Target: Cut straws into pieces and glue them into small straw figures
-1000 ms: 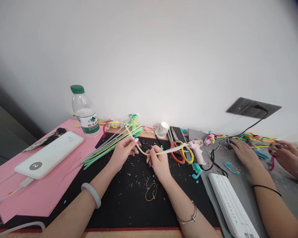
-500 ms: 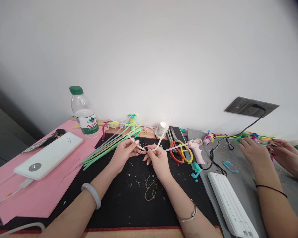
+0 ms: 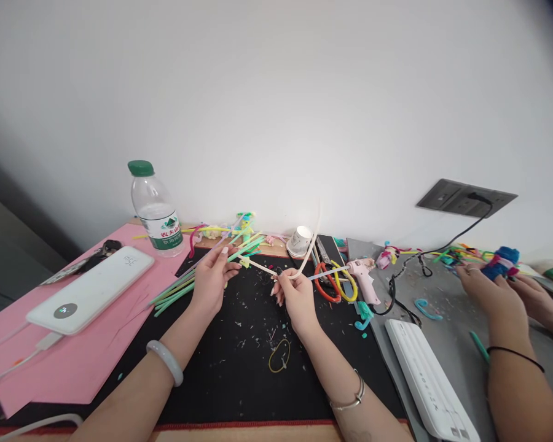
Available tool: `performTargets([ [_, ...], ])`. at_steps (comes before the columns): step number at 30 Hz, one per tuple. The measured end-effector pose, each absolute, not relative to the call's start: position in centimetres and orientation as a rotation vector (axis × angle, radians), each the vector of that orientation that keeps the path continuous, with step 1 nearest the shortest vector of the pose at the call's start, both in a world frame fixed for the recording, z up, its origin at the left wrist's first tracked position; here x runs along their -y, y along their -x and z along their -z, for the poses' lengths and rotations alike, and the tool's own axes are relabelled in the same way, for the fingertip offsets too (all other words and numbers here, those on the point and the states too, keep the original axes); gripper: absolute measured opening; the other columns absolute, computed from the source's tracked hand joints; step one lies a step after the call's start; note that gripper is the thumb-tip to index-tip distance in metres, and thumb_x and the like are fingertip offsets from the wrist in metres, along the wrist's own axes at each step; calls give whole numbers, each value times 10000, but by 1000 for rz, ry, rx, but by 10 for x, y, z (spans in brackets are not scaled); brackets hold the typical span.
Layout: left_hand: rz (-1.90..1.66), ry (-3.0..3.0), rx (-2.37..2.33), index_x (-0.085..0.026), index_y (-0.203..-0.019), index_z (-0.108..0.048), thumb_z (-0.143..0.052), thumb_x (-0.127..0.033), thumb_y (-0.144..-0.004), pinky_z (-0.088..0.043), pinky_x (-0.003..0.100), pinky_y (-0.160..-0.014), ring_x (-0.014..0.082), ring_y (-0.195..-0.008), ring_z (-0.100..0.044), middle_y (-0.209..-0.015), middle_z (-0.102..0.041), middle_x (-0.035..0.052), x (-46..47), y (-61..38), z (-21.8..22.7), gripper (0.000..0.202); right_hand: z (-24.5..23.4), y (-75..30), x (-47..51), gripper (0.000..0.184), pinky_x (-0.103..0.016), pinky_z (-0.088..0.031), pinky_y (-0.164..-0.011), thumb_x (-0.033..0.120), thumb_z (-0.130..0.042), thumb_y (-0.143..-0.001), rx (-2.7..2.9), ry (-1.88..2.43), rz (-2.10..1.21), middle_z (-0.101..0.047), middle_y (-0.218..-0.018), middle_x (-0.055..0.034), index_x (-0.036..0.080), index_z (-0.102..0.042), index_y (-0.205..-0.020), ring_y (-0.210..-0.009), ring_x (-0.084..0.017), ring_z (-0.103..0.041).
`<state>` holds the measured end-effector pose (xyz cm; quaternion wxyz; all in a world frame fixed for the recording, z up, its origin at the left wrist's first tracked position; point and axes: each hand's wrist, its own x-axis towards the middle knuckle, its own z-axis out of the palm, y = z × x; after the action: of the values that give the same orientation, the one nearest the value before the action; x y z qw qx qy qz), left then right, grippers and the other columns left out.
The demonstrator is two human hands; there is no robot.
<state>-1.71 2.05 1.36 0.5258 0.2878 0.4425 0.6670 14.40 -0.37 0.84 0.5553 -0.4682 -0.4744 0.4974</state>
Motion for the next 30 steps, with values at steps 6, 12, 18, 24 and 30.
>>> performTargets([
  [6, -1556, -741, -1169, -128, -737, -643, -714, -390, -599, -419, 167, -509, 61, -534, -509, -646, -596, 1, -25, 18, -6, 305, -10, -145, 3, 241, -170, -285, -341, 367, -543, -775, 1122, 1130, -1155, -531, -464, 30, 146, -535, -681, -336, -49, -391],
  [12, -1577, -680, -1149, -155, -613, -523, -702, -353, -608, -381, 183, -489, 62, -495, -455, -555, -504, -41, -23, 16, -10, 266, -13, -144, 5, 238, -169, -274, -344, 359, -524, -795, 1117, 1129, -1125, -512, -457, 39, 149, -520, -684, -337, -46, -369],
  [18, -1557, -767, -1080, -184, -552, -403, -601, -340, -709, -288, 203, -414, 54, -401, -337, -510, -347, -68, -22, 18, -10, 297, -12, -145, 5, 236, -167, -254, -348, 364, -521, -800, 1111, 1105, -1115, -506, -471, 44, 155, -517, -691, -349, -44, -366],
  [24, -1474, -875, -1145, -162, -609, -519, -614, -409, -699, -341, 196, -449, 69, -465, -435, -585, -497, -21, -22, 16, -8, 280, -14, -146, 5, 240, -168, -252, -349, 373, -537, -783, 1092, 1111, -1116, -504, -462, 46, 156, -518, -683, -349, -44, -359],
  [30, -1440, -928, -1230, -123, -719, -610, -730, -373, -579, -433, 205, -561, 118, -615, -570, -675, -623, 42, -22, 16, -6, 310, -18, -145, 7, 246, -170, -247, -347, 381, -532, -784, 1094, 1120, -1108, -498, -460, 44, 158, -511, -682, -346, -46, -356],
])
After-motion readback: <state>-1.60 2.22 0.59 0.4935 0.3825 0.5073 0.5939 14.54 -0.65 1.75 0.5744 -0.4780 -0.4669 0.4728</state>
